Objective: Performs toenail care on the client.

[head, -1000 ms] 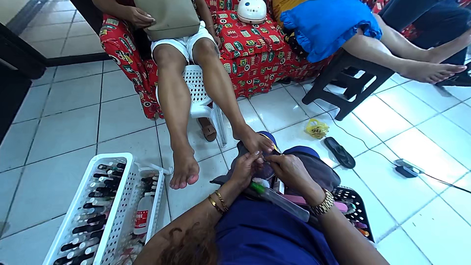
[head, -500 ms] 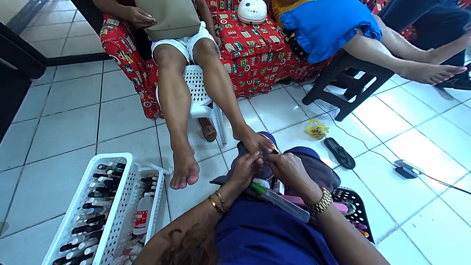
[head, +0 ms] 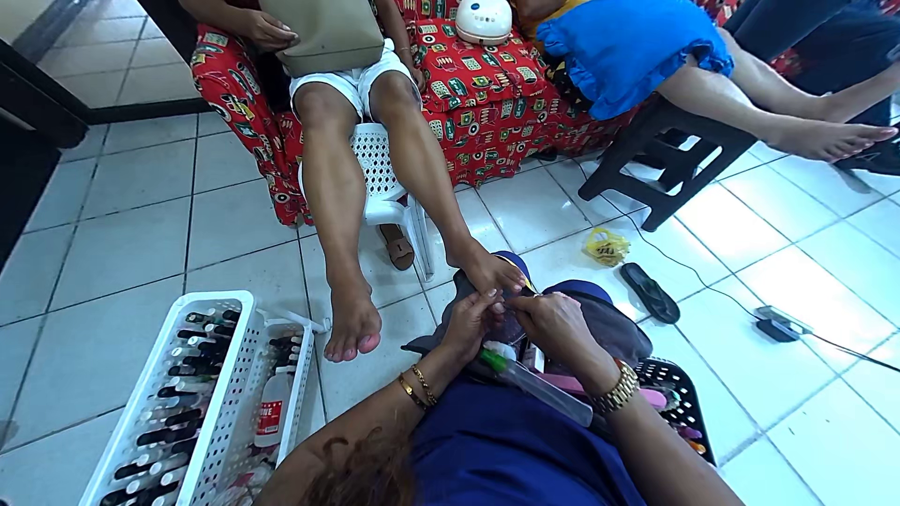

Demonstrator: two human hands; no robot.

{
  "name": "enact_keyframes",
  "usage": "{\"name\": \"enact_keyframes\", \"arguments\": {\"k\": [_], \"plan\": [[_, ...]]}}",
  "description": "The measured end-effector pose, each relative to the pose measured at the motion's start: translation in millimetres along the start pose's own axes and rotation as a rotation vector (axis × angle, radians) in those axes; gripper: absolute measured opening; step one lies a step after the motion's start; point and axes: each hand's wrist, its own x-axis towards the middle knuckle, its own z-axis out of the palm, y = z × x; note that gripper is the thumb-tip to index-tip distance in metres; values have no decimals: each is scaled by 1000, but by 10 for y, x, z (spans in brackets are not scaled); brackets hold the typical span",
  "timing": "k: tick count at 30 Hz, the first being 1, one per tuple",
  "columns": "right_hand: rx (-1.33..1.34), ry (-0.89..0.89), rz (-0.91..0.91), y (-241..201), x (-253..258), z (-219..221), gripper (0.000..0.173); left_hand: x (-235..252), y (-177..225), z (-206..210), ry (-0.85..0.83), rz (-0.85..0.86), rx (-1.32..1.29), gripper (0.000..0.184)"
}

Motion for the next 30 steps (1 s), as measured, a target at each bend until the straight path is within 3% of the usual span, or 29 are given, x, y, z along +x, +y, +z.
{"name": "enact_keyframes", "arguments": {"k": [14,24,30], "plan": [[38,42,16,-28,18,62,29,-2,2,3,6,5,15,21],[95,165,-77,65,18,203,28,8,-10,-3,9,2,12,22],[302,110,-34,161,48,180,30,23,-12,-18,0,-4,-13,21]]}}
